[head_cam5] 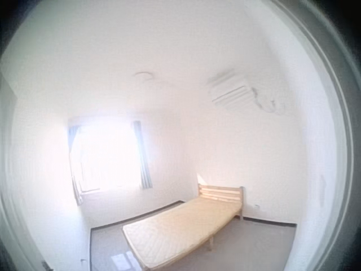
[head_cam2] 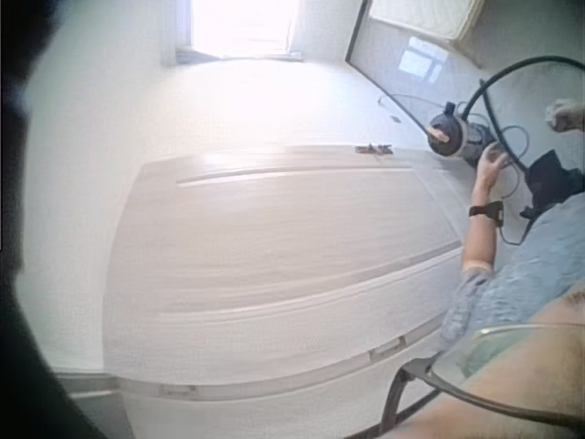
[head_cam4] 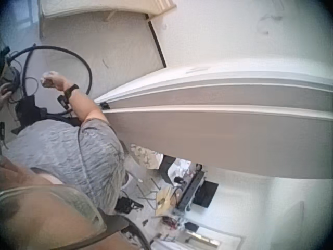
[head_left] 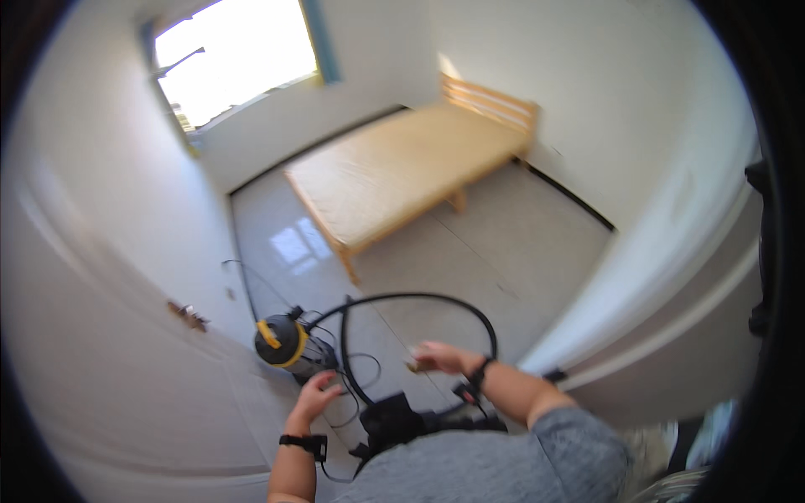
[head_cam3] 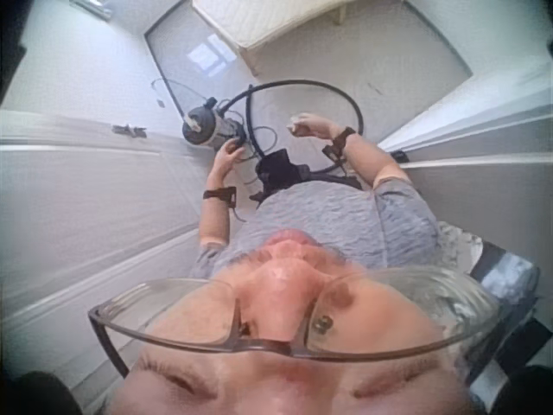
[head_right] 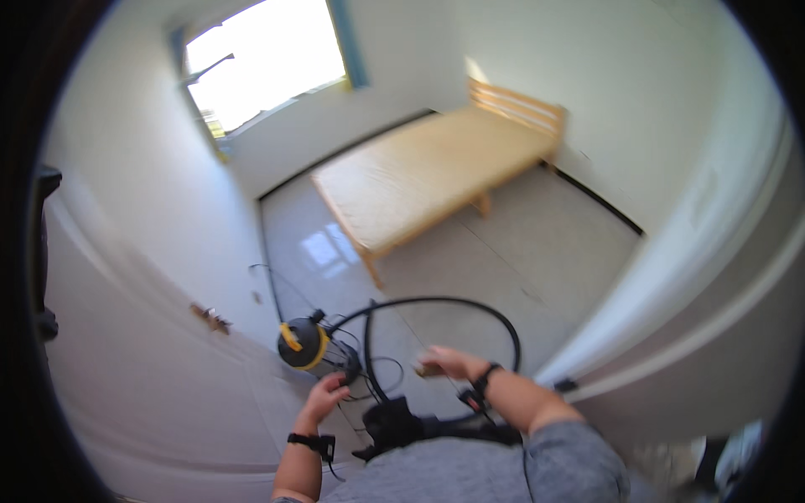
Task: The person washes a metal pipe in the bathroom sink, then moves through the apartment carrying it. They sit on the floor, unpack small parts from a plastic bag, and handle a black plastic component. The person stands, walks to another room, picks up a cylindrical object, and returns to the living area to place the cylinder into a white plastic container.
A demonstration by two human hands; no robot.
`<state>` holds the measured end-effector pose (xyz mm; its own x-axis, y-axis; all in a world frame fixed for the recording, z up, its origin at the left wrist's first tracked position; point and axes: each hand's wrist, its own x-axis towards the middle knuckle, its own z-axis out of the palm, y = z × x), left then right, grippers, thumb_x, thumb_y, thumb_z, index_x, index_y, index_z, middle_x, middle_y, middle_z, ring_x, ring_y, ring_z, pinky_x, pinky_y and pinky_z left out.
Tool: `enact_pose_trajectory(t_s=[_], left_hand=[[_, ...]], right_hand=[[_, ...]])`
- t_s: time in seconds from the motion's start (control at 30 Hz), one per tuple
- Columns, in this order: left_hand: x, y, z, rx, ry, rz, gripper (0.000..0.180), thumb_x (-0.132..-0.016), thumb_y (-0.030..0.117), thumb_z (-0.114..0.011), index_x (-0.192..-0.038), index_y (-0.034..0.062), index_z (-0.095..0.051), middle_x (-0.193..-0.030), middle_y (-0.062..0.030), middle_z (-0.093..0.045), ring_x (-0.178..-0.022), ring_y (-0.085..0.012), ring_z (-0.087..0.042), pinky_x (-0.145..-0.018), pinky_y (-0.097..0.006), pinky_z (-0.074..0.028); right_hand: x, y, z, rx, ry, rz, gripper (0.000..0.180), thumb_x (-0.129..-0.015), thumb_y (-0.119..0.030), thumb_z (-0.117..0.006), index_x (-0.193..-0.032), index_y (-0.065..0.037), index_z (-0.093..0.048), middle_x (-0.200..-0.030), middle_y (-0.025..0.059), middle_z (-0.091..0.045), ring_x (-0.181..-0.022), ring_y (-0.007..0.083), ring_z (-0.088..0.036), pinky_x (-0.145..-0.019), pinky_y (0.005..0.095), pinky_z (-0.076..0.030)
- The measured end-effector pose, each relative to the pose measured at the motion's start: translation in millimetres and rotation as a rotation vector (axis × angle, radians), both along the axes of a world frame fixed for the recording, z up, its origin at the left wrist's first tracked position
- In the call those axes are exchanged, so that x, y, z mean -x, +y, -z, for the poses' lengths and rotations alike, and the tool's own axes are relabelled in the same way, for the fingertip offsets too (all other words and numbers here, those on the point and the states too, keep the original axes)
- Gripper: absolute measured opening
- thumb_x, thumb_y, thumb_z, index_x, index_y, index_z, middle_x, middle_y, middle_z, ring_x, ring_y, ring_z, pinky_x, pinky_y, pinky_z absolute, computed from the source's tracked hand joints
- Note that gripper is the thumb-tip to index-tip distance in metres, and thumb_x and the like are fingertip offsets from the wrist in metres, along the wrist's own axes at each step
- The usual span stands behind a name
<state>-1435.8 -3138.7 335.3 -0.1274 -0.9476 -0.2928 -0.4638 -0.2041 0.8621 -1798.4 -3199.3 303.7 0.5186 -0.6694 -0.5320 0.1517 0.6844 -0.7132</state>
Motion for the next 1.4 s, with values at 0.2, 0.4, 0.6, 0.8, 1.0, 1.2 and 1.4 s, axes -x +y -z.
enact_pose_trajectory(t_s=[0.2, 0.4, 0.6, 0.8, 1.0, 1.2, 1.4], left_hand=[[83.9, -64.7, -50.8, 0.068, 0.439, 0.230, 0.064, -0.080, 0.014, -0.071, -0.135, 0.0068, -0.042, -0.118, -0.0091, -0.055, -0.104, -0.0167, -0.054, -0.089, -0.029, -0.045], [66.1, -83.5, 45.5, -0.045, 0.238, -0.023, 0.021, -0.082, 0.019, -0.066, -0.095, 0.0039, -0.059, -0.078, -0.0049, -0.059, -0.071, -0.0142, -0.057, -0.063, -0.029, -0.047], [-16.5, -46.8, 131.7, 0.001, -0.276, -0.114, 0.030, -0.087, 0.027, -0.058, -0.091, -0.0025, -0.060, -0.081, -0.0136, -0.064, -0.075, -0.0231, -0.060, -0.071, -0.035, -0.047], [-25.1, -29.8, 130.6, -0.243, -0.056, -0.282, 0.033, -0.087, 0.029, -0.061, -0.098, -0.0016, -0.059, -0.086, -0.0084, -0.061, -0.078, -0.0179, -0.056, -0.070, -0.034, -0.047], [3.8, -15.2, 102.1, -0.335, 0.114, -0.219, 0.053, -0.073, 0.014, -0.074, -0.118, 0.0069, -0.047, -0.100, -0.0046, -0.057, -0.088, -0.0187, -0.058, -0.074, -0.031, -0.048], [34.9, -4.6, 95.6, -0.211, -0.072, -0.308, 0.038, -0.082, 0.021, -0.066, -0.113, 0.0024, -0.053, -0.100, -0.0082, -0.061, -0.088, -0.0181, -0.058, -0.076, -0.032, -0.048], [45.6, -1.3, 95.0, -0.017, -0.188, -0.272, 0.043, -0.090, 0.039, -0.055, -0.098, -0.0032, -0.060, -0.089, -0.0143, -0.063, -0.083, -0.0246, -0.059, -0.074, -0.035, -0.046]], right_hand=[[-47.7, 11.2, -69.3, 0.055, -0.315, -0.063, 0.052, -0.092, -0.022, -0.057, -0.138, -0.007, -0.037, -0.122, 0.0083, -0.056, -0.107, 0.0177, -0.058, -0.094, 0.0323, -0.045], [8.1, 32.7, -31.1, 0.198, 0.263, 0.088, 0.041, -0.089, -0.027, -0.060, -0.123, -0.006, -0.052, -0.100, 0.0056, -0.062, -0.088, 0.0147, -0.060, -0.077, 0.0276, -0.049], [104.9, 147.8, 81.4, -0.206, 0.627, 0.205, 0.029, -0.088, -0.034, -0.060, -0.098, -0.007, -0.061, -0.083, 0.0027, -0.062, -0.074, 0.0127, -0.061, -0.063, 0.0265, -0.050], [159.5, 243.8, 134.2, -0.006, 1.326, -0.528, 0.041, -0.083, -0.040, -0.061, -0.077, -0.001, -0.067, -0.064, 0.0118, -0.063, -0.060, 0.0219, -0.061, -0.062, 0.0377, -0.050], [173.3, 231.9, 152.0, 0.005, 1.078, -0.428, 0.041, -0.081, -0.040, -0.062, -0.090, 0.000, -0.068, -0.075, 0.0126, -0.067, -0.068, 0.0256, -0.064, -0.069, 0.0390, -0.050], [177.0, 218.1, 150.6, 0.044, 0.988, -0.372, 0.041, -0.083, -0.037, -0.063, -0.105, -0.003, -0.064, -0.083, 0.0101, -0.068, -0.072, 0.0199, -0.064, -0.068, 0.0358, -0.051], [191.1, 244.7, 145.6, -0.075, 0.954, -0.413, 0.037, -0.084, -0.035, -0.064, -0.103, -0.003, -0.064, -0.078, 0.0078, -0.064, -0.062, 0.0162, -0.058, -0.052, 0.0324, -0.046]])
